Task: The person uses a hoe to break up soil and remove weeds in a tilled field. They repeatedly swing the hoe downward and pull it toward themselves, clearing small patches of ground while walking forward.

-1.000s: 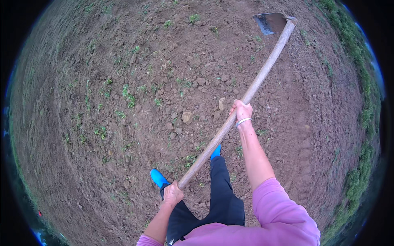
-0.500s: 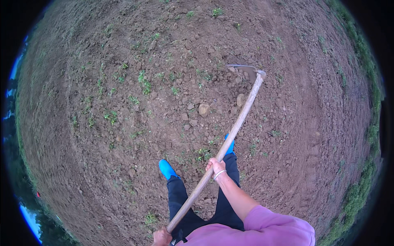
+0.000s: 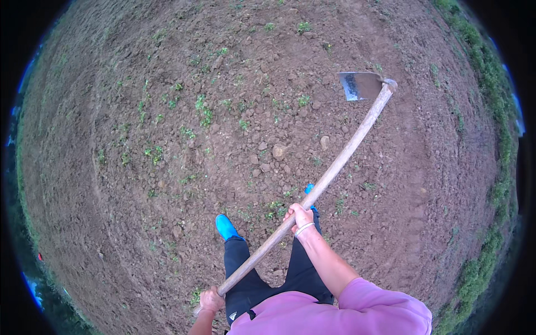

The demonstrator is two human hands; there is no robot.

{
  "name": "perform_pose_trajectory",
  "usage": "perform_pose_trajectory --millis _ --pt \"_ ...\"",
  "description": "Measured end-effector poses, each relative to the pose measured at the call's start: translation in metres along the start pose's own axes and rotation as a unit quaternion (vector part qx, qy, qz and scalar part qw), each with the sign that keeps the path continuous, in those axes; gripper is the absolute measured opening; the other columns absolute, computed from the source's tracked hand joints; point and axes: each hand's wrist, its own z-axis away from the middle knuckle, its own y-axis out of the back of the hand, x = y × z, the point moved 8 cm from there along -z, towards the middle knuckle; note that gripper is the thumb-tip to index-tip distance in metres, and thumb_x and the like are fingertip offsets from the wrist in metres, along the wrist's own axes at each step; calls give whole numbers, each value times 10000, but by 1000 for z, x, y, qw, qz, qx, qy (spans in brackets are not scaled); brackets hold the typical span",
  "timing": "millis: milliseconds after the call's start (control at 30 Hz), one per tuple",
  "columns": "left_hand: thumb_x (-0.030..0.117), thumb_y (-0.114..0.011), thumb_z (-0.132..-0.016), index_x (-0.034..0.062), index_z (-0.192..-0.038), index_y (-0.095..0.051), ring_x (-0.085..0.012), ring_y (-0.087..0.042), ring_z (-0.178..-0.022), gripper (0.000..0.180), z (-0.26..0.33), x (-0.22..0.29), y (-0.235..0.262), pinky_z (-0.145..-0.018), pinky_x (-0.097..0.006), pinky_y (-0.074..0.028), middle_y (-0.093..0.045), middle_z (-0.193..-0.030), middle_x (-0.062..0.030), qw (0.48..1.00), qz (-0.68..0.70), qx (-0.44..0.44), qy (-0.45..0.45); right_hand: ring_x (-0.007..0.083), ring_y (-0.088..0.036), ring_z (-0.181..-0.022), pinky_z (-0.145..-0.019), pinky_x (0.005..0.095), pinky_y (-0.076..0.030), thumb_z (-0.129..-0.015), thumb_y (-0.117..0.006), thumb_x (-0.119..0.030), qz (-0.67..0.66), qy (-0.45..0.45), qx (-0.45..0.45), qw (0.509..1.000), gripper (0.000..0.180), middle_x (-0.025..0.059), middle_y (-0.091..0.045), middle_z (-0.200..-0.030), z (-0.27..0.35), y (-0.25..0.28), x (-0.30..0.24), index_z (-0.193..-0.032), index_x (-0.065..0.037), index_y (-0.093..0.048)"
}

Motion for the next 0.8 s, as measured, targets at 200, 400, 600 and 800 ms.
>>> perform_pose_trajectory --millis 200,400,600,800 --pt "163 -481 -661 20 -778 -501 -359 -567 -679 186 -87 79 81 -664 -419 -443 -575 -689 -214 989 102 85 -65 158 -459 -368 -345 282 -391 -668 -492 -46 16 234 -41 971 132 48 -444 -468 -38 -77 -152 -545 -38 -446" --pt "118 -463 -661 -32 -794 -526 -387 -552 -755 210 -78 94 66 -736 -434 -427 -560 -753 -263 977 213 3 16 149 -458 -371 -356 285 -401 -669 -490 -59 149 191 -27 970 121 58 -465 -471 -128 -130 -97 -551 -32 -485" --pt "146 -460 -642 -46 -823 -520 -366 -565 -771 271 20 18 0 -749 -401 -436 -565 -772 -258 981 152 -68 102 160 -453 -354 -329 295 -382 -664 -498 -50 100 45 -54 993 99 51 -445 -466 -99 -103 62 -569 -33 -476" --pt "342 -576 -626 8 -720 -499 -350 -575 -660 355 190 -95 -61 -623 -410 -459 -572 -652 -201 978 70 -113 158 168 -469 -384 -356 317 -424 -702 -530 -61 90 -215 -28 972 168 57 -449 -495 53 -22 217 -559 -32 -448"
